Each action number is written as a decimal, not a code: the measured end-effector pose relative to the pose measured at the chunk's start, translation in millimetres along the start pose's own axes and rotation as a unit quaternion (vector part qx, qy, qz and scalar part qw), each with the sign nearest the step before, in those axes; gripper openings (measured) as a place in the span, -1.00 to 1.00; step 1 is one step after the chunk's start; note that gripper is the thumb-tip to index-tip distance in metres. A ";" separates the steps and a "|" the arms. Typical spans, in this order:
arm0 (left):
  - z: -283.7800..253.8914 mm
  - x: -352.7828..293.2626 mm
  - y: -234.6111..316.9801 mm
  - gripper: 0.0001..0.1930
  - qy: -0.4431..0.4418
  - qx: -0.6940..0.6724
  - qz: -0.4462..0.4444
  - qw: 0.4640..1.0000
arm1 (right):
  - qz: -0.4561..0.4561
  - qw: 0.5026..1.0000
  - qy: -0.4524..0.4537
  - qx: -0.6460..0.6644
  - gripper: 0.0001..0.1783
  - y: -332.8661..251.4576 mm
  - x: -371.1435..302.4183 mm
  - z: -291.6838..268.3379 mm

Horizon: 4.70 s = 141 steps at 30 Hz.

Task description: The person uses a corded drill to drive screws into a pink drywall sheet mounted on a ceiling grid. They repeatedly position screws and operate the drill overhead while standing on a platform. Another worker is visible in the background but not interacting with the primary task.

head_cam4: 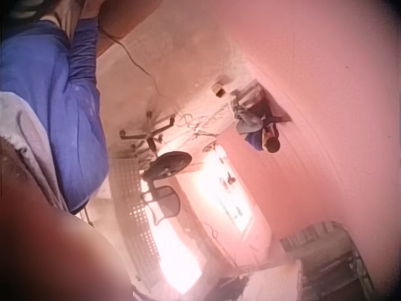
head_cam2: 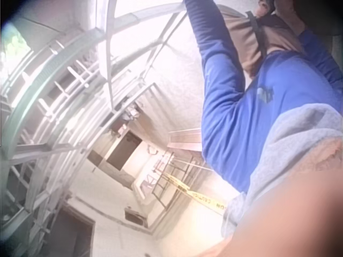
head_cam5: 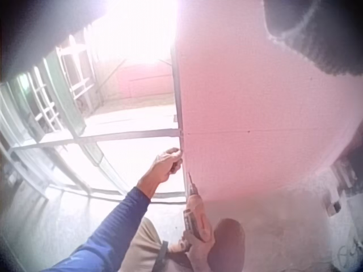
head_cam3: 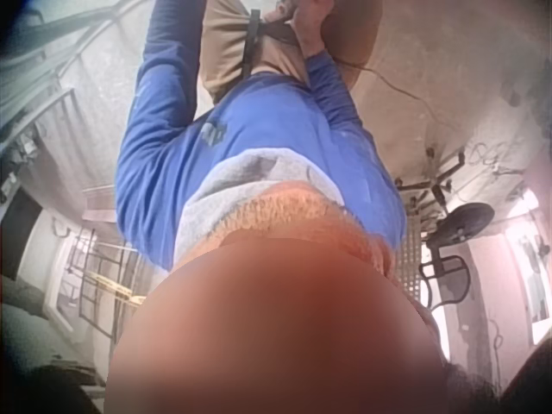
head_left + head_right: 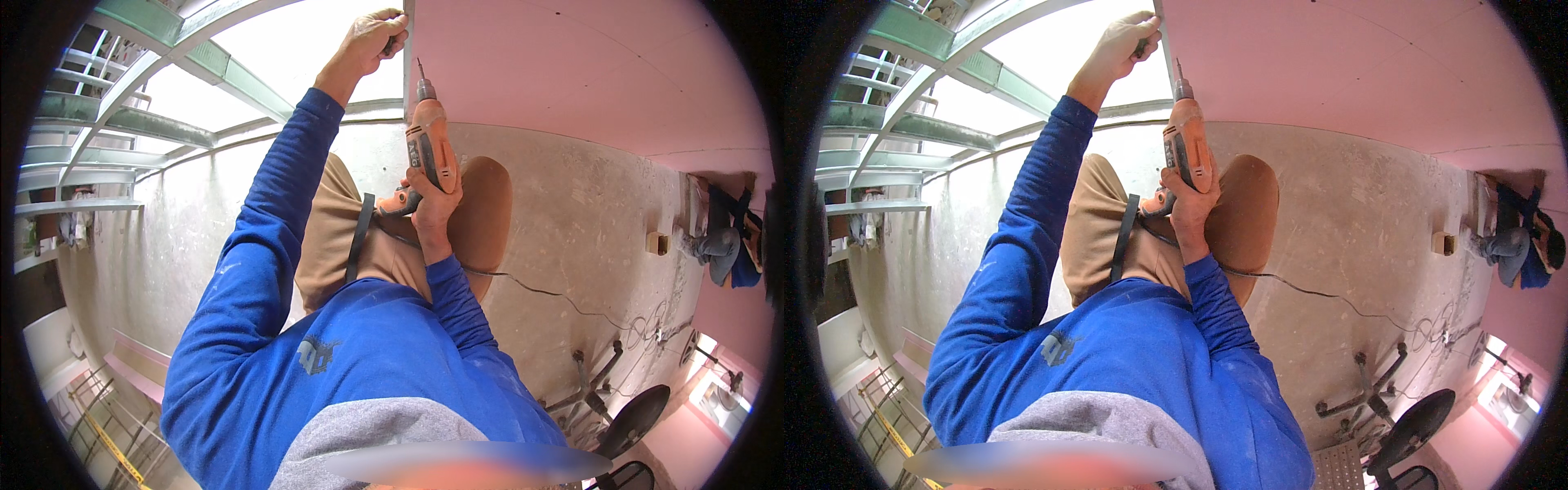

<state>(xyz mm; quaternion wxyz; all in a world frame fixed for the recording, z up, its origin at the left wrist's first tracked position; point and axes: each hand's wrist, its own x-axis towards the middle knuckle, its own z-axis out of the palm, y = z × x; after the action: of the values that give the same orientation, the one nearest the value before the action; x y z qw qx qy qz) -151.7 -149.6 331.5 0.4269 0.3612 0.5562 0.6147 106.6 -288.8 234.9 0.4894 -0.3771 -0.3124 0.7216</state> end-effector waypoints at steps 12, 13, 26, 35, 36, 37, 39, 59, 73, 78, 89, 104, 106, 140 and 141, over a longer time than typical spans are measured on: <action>-3.2 1.9 -0.2 -0.67 -0.013 -0.007 -0.009 1.000 | -0.015 1.000 -0.003 -0.027 -0.18 2.7 8.1 2.3; -3.5 1.9 -0.7 -0.67 -0.008 -0.002 -0.002 1.000 | -0.004 1.000 -0.008 -0.026 -0.19 0.2 9.8 2.1; 0.0 5.7 -4.0 -0.70 0.043 0.036 0.003 0.998 | -0.006 1.000 -0.004 -0.026 -0.12 9.2 20.7 8.0; -3.1 2.9 -2.1 -0.68 0.030 0.023 -0.001 0.999 | 0.119 0.986 -0.028 0.113 -0.17 -7.5 22.0 8.0; -3.1 3.1 -2.5 -0.68 0.032 0.023 -0.007 0.999 | 0.113 0.987 -0.036 0.110 -0.27 -9.6 21.7 7.9; -3.3 3.7 -3.1 -0.68 0.038 0.028 -0.002 0.999 | 0.108 0.987 -0.044 0.108 -0.36 -11.2 21.4 8.0; -1.4 5.5 -4.7 -0.68 0.059 0.038 -0.002 0.998 | 0.093 0.990 -0.046 0.098 -0.45 -13.2 19.9 8.4; -8.3 14.9 -17.7 -0.52 0.045 0.045 -0.008 0.998 | -0.013 1.000 -0.012 -0.008 -0.24 -3.8 20.5 16.5; -4.7 9.0 -10.3 -0.78 0.050 0.025 0.016 0.998 | -0.007 0.999 -0.031 -0.016 -0.14 1.1 24.4 9.2; -4.4 8.0 -8.8 -0.70 0.050 0.038 0.008 0.998 | 0.000 1.000 -0.013 -0.007 -0.24 -2.0 24.0 11.2; -4.5 5.2 -4.5 -0.67 0.047 0.040 0.002 0.998 | 0.028 0.999 -0.036 -0.021 -0.10 -10.1 23.7 9.2; -10.9 3.7 -18.2 -0.67 0.040 0.051 0.001 0.998 | -0.003 0.999 0.004 -0.050 -0.24 -7.3 19.2 4.9; -13.8 4.0 -32.6 -0.72 0.051 0.009 -0.012 0.999 | 0.005 0.999 0.007 -0.039 -0.31 -6.1 20.5 0.0; -54.6 -44.5 -171.6 -0.86 -0.031 -0.071 -0.192 0.978 | 0.147 0.986 -0.066 -0.051 -0.38 -22.6 7.2 -29.0; -55.1 -43.7 -171.1 -0.86 -0.031 -0.070 -0.192 0.978 | 0.148 0.985 -0.065 -0.053 -0.37 -22.2 7.3 -29.0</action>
<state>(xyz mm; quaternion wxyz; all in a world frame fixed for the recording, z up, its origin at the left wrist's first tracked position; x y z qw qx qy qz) -165.0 -207.9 156.4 0.5782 0.2357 0.5572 0.5474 139.9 -272.3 236.3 0.3350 -0.3967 -0.3226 0.7914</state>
